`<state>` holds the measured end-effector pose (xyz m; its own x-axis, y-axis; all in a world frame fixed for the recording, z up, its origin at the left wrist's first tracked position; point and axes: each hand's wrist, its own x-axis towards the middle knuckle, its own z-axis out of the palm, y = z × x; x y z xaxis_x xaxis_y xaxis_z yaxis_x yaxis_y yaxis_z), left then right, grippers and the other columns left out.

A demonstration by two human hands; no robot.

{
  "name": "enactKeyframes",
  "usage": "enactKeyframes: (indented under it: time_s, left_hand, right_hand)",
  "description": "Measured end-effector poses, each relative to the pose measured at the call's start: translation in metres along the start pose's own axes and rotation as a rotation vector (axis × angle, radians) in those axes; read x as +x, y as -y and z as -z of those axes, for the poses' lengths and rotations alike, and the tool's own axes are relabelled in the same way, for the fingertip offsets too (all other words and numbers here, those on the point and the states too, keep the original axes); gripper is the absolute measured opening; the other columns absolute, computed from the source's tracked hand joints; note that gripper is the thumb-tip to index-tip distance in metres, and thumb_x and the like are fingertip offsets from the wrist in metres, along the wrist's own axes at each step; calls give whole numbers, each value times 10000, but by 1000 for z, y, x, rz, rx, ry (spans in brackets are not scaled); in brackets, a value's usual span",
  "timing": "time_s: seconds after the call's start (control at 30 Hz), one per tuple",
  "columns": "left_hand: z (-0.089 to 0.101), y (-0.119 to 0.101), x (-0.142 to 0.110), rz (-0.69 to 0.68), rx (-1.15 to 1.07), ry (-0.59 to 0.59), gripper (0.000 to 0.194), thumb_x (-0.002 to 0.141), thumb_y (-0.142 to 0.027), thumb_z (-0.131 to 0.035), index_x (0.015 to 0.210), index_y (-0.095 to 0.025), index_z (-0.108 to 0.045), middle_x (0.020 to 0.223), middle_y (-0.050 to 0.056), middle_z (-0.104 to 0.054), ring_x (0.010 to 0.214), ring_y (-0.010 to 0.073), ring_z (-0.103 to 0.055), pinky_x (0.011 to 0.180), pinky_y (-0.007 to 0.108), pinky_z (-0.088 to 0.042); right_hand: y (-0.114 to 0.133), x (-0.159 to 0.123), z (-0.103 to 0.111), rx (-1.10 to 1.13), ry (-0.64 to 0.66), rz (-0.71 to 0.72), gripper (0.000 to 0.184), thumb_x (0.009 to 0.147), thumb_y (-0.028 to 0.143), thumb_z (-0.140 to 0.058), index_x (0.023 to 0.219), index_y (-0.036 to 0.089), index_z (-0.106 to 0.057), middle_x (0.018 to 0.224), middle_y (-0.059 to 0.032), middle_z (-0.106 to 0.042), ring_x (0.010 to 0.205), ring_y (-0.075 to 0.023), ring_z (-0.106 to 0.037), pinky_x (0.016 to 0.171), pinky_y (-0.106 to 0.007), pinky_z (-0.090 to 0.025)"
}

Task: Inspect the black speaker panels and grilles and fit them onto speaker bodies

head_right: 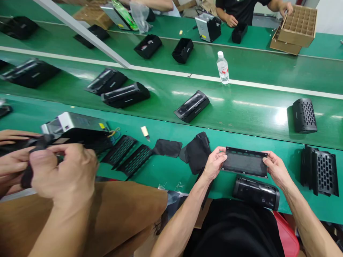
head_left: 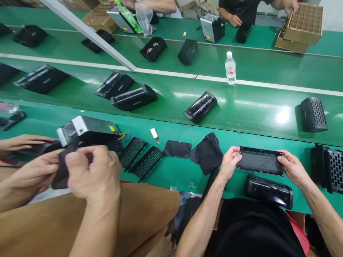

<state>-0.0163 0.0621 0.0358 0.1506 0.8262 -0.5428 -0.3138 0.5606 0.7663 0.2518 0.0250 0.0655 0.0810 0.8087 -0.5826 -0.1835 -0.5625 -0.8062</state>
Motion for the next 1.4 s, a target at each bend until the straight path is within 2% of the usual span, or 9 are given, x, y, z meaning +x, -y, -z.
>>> enactKeyframes:
  time_s: [0.43,0.6,0.73,0.8,0.9,1.0,1.13,1.27,1.4]
  left_hand:
    - [0,-1,-2,20,-61,0,492,611,-376,-877,968,-203,-588,658,-82,-553,534,77,-466,522,199,-357]
    - [2,-1,-4,51,-150,6,624,681,-676,-855,1026,-199,-648,724,-28,-638,567,124,-559,544,249,-457]
    - [-12,5,-12,14,-568,-18,816,779,-922,-630,1169,-213,-735,1082,82,-788,982,245,-736,861,367,-594]
    - [-25,12,-18,35,-753,-14,856,830,-955,-517,1218,-230,-753,1230,100,-787,1231,312,-694,1047,445,-551]
    - [-41,20,-27,132,-843,116,1053,794,-1026,-421,1321,-171,-735,1255,172,-782,1311,402,-655,1141,552,-480]
    - [-45,17,-32,144,-861,234,1190,760,-1055,-398,1412,-100,-680,1228,218,-779,1195,407,-708,1139,575,-471]
    - [-34,1,-38,122,-887,202,1138,831,-1012,-352,1368,-71,-701,1158,212,-792,1057,360,-745,1090,553,-518]
    - [-25,-9,-44,149,-916,176,1071,908,-949,-298,1337,-62,-717,1204,213,-781,1011,346,-746,1029,552,-552]
    - [-23,-9,-46,165,-885,238,1074,910,-944,-293,1306,-49,-733,1102,225,-797,972,359,-750,986,544,-554]
  right_hand:
    - [0,-2,-1,55,2,-26,490,727,551,-946,1072,278,-731,852,-8,-746,654,-188,-644,573,-312,-526]
    - [5,-5,-1,116,-13,-28,451,739,535,-949,1050,279,-747,785,9,-702,584,-152,-583,512,-279,-486]
    - [4,-16,-19,220,-11,1,419,737,479,-962,1025,249,-762,661,37,-612,536,-126,-533,515,-261,-508]
    - [-2,-24,-35,279,12,15,420,752,468,-952,1042,243,-749,687,33,-636,571,-140,-588,577,-289,-574]
    - [-14,-37,-54,305,76,4,432,779,465,-931,1090,254,-718,904,-12,-751,706,-182,-703,707,-362,-645]
    - [-37,-52,-45,80,110,28,442,876,499,-832,1223,274,-679,1154,-74,-774,1003,-272,-765,934,-466,-639]
    - [-89,-72,0,-710,87,296,469,904,421,-733,1345,283,-651,1397,-143,-698,1327,-390,-644,1135,-609,-498]
    - [-130,-70,29,-1298,239,590,770,773,201,-692,1528,291,-569,1504,-164,-628,1364,-430,-600,1126,-641,-468]
    - [-121,-38,39,-1373,319,517,846,734,250,-704,1567,253,-552,1457,-186,-655,1268,-425,-655,1054,-592,-518]
